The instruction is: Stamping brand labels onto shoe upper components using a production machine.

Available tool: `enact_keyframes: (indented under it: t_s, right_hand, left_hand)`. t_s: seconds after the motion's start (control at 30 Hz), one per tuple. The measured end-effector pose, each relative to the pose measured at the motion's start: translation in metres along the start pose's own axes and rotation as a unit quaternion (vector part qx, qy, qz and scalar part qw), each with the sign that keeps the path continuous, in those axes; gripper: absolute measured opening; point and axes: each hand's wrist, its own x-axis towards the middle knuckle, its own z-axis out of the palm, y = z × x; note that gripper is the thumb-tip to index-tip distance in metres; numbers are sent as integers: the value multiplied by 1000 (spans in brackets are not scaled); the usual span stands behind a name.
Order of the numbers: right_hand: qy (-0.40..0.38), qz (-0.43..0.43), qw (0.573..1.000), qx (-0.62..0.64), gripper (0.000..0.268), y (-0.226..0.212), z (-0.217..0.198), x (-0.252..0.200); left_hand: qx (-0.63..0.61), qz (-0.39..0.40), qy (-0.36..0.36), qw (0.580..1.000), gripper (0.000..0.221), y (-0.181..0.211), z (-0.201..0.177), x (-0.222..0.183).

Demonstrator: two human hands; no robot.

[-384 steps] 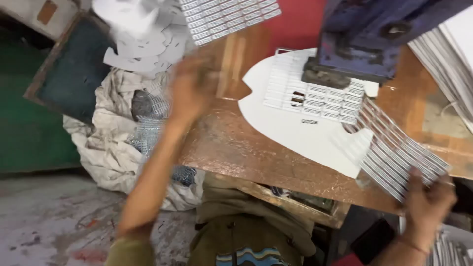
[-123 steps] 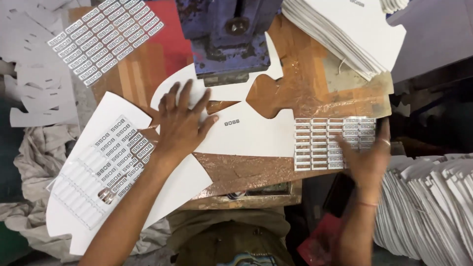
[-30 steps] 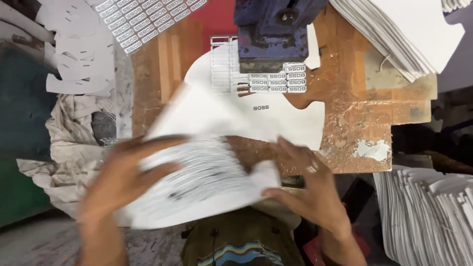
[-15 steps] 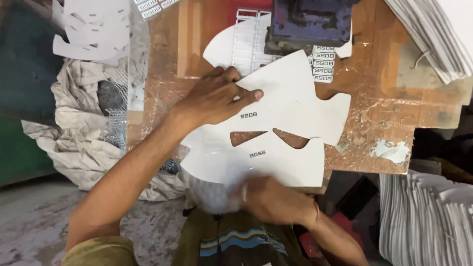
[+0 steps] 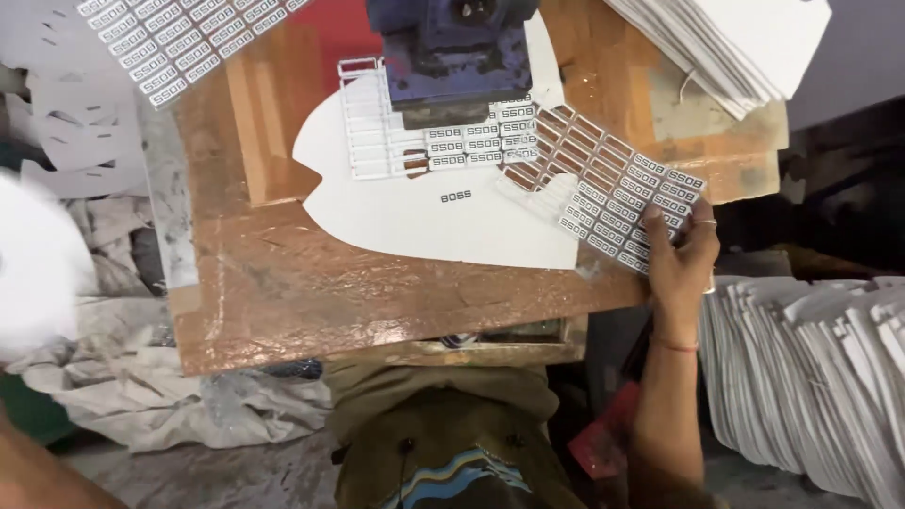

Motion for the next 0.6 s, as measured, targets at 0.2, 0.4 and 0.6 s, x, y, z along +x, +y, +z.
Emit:
enact_keyframes:
  t_s: [0.2,0.4,0.6]
  right_hand:
    - [25,17,996,-80,21,6,-6,6]
    - [-39,135,908,-394,29,3,-104,15]
    - [-3,-265,903,-337,67,-72,-43,112]
  left_hand:
    - [249,166,116,947,31,211,183,98]
    - [267,251,36,930,70,240,310,216]
    - [201,156,-29,967,57,259,317,204]
